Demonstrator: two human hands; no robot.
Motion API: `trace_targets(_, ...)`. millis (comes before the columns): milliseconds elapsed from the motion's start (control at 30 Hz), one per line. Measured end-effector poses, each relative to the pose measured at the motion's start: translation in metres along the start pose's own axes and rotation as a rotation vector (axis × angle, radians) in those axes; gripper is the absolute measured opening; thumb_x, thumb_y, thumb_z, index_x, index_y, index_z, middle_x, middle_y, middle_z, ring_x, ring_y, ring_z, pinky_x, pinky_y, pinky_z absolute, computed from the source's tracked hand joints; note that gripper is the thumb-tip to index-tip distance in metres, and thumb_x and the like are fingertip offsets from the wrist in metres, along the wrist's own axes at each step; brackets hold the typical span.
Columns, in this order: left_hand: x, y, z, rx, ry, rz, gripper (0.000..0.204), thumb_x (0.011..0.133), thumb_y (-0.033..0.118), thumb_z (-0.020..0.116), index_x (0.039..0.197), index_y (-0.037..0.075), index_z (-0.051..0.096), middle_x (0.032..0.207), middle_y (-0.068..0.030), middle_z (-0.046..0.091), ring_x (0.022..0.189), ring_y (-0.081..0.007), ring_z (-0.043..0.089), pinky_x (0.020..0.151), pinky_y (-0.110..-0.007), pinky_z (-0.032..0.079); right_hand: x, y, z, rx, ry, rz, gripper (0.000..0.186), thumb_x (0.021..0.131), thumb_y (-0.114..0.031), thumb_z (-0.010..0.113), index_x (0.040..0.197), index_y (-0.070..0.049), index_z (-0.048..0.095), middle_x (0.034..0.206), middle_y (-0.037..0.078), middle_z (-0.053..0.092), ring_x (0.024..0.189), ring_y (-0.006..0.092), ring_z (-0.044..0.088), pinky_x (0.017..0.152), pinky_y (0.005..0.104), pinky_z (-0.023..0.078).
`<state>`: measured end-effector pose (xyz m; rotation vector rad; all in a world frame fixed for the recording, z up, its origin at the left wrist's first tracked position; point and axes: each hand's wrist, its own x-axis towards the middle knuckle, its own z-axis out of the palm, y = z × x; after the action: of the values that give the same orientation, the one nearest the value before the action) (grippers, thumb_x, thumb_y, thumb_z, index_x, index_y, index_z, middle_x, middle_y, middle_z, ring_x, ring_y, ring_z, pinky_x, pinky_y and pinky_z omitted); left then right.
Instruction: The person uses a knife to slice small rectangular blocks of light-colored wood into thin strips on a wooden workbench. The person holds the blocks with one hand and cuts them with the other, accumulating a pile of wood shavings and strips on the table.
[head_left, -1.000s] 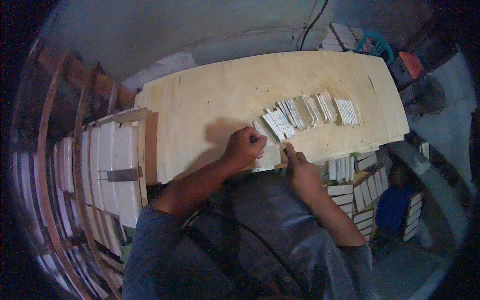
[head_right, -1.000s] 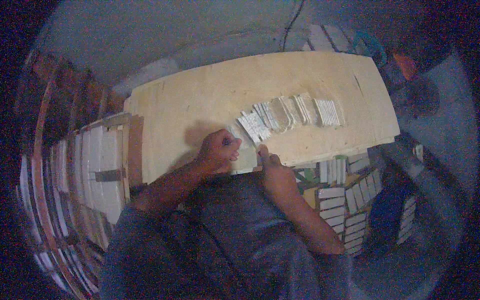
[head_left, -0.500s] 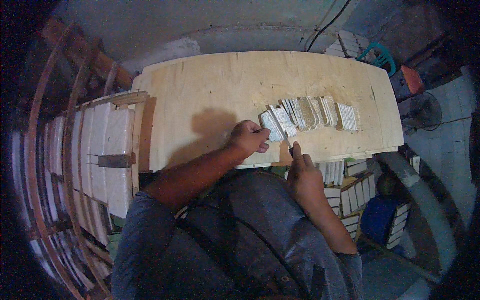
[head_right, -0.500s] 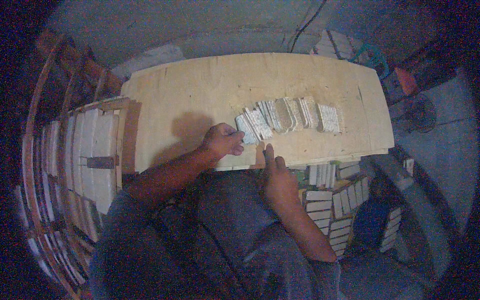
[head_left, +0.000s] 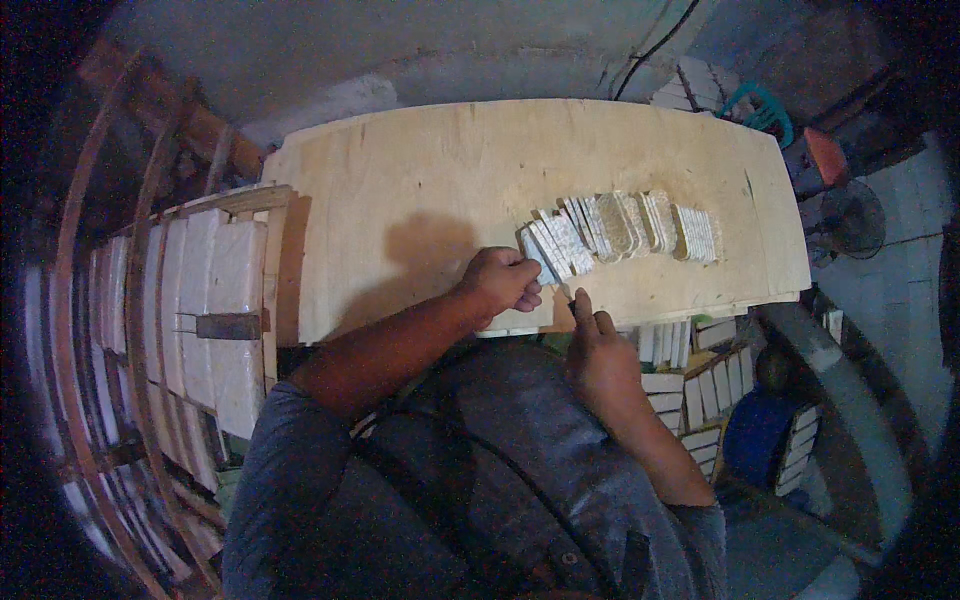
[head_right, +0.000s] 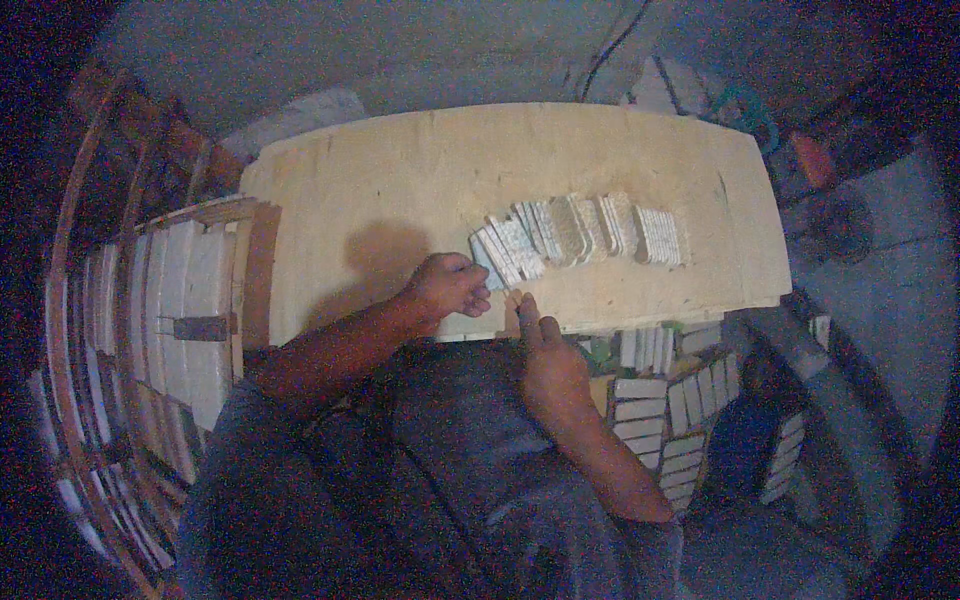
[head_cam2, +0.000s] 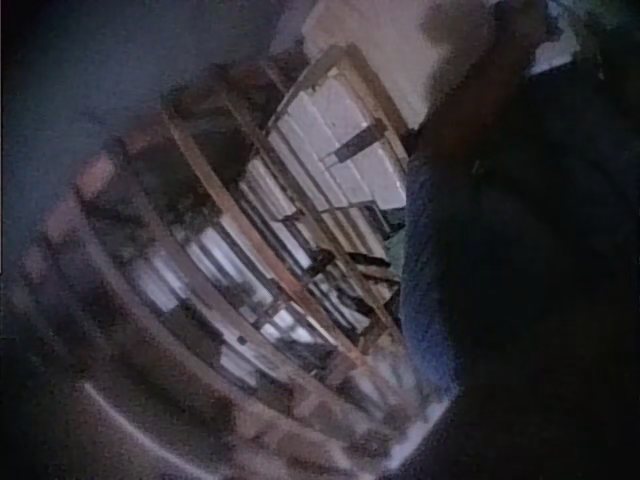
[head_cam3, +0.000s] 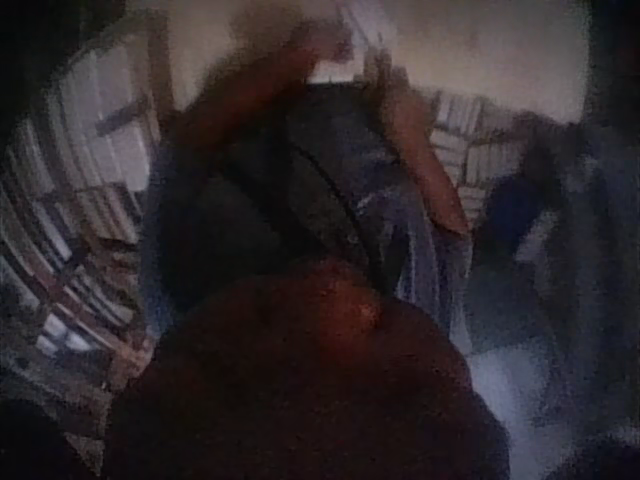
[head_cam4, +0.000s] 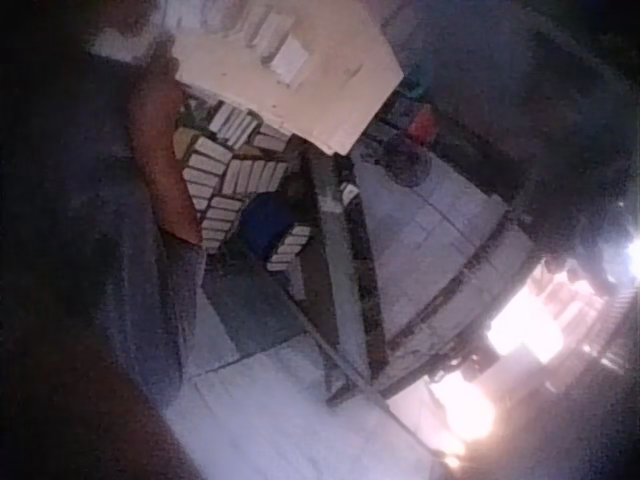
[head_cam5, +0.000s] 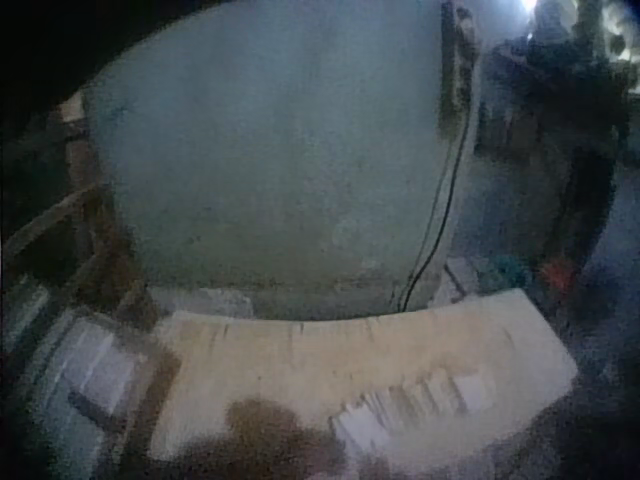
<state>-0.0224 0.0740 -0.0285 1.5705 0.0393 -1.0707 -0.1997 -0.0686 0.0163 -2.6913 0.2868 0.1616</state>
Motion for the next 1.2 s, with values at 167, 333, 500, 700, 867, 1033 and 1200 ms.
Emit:
trace_targets(167, 0.001, -0.005, -0.005, -0.017, -0.025, 0.004, 0.028, 0.102, 0.021, 0.065, 0.101, -0.006, 0.068, 0.091, -0.0139, 0.073, 0.076, -0.0244, 0.075, 0.068, -0.037, 0.066, 0.002, -0.002, 0.001, 0.019, -0.056, 0.002, 0.077, 0.09, -0.007, 0.065, 0.16, -0.002, 0.033, 0.11, 0.026, 0.065, 0.08, 0.0478, 0.07, 0.067, 0.0564, 0.058)
trace_targets(333, 0.011, -0.014, -0.011, -0.096, -0.073, -0.001, 0.029, 0.103, 0.022, 0.066, 0.101, -0.006, 0.067, 0.09, -0.0142, 0.072, 0.076, -0.025, 0.075, 0.069, -0.037, 0.066, 0.021, -0.009, 0.003, 0.009, -0.159, 0.032, 0.071, 0.098, -0.017, 0.062, 0.16, -0.003, 0.03, 0.123, 0.026, 0.061, 0.089, 0.0491, 0.071, 0.076, 0.0567, 0.06)
trace_targets(500, 0.007, -0.008, -0.01, 0.009, -0.047, -0.014, 0.028, 0.104, 0.021, 0.065, 0.102, -0.007, 0.067, 0.092, -0.0153, 0.072, 0.077, -0.0253, 0.076, 0.068, -0.037, 0.066, 0.024, 0.003, 0.021, -0.016, -0.126, 0.023, 0.073, 0.1, -0.028, 0.064, 0.16, -0.005, 0.03, 0.119, 0.027, 0.063, 0.09, 0.0483, 0.072, 0.077, 0.0564, 0.059)
trace_targets(700, -0.004, -0.008, -0.008, -0.045, -0.03, 0.053, 0.029, 0.103, 0.021, 0.066, 0.102, -0.008, 0.068, 0.09, -0.015, 0.073, 0.075, -0.0252, 0.076, 0.068, -0.037, 0.066, 0.01, 0.009, 0.012, 0.048, -0.017, -0.004, 0.079, 0.095, -0.018, 0.067, 0.164, -0.01, 0.029, 0.117, 0.025, 0.063, 0.088, 0.0481, 0.071, 0.075, 0.0554, 0.059)
trace_targets(867, -0.003, -0.007, -0.006, -0.039, -0.031, 0.07, 0.03, 0.102, 0.022, 0.067, 0.102, -0.008, 0.07, 0.089, -0.0149, 0.074, 0.075, -0.0252, 0.076, 0.068, -0.037, 0.067, -0.003, -0.003, -0.004, 0.031, -0.077, 0.022, 0.085, 0.091, -0.01, 0.068, 0.165, -0.01, 0.027, 0.117, 0.025, 0.061, 0.089, 0.0482, 0.07, 0.075, 0.0561, 0.059)
trace_targets(1033, -0.001, -0.002, -0.007, 0.03, -0.045, 0.033, 0.033, 0.102, 0.024, 0.068, 0.102, -0.008, 0.07, 0.091, -0.0157, 0.074, 0.075, -0.0254, 0.076, 0.068, -0.037, 0.067, -0.007, -0.008, -0.008, -0.014, -0.122, 0.046, 0.083, 0.091, -0.008, 0.065, 0.165, -0.008, 0.027, 0.119, 0.025, 0.061, 0.091, 0.0476, 0.07, 0.076, 0.0563, 0.059)
trace_targets(1200, 0.003, -0.004, -0.008, 0.041, -0.075, 0.057, 0.032, 0.103, 0.026, 0.067, 0.104, -0.006, 0.071, 0.092, -0.0146, 0.073, 0.076, -0.0256, 0.076, 0.069, -0.038, 0.065, -0.005, -0.001, -0.002, -0.008, -0.131, 0.028, 0.08, 0.092, -0.008, 0.062, 0.164, -0.007, 0.028, 0.122, 0.026, 0.061, 0.092, 0.048, 0.071, 0.077, 0.0564, 0.059)
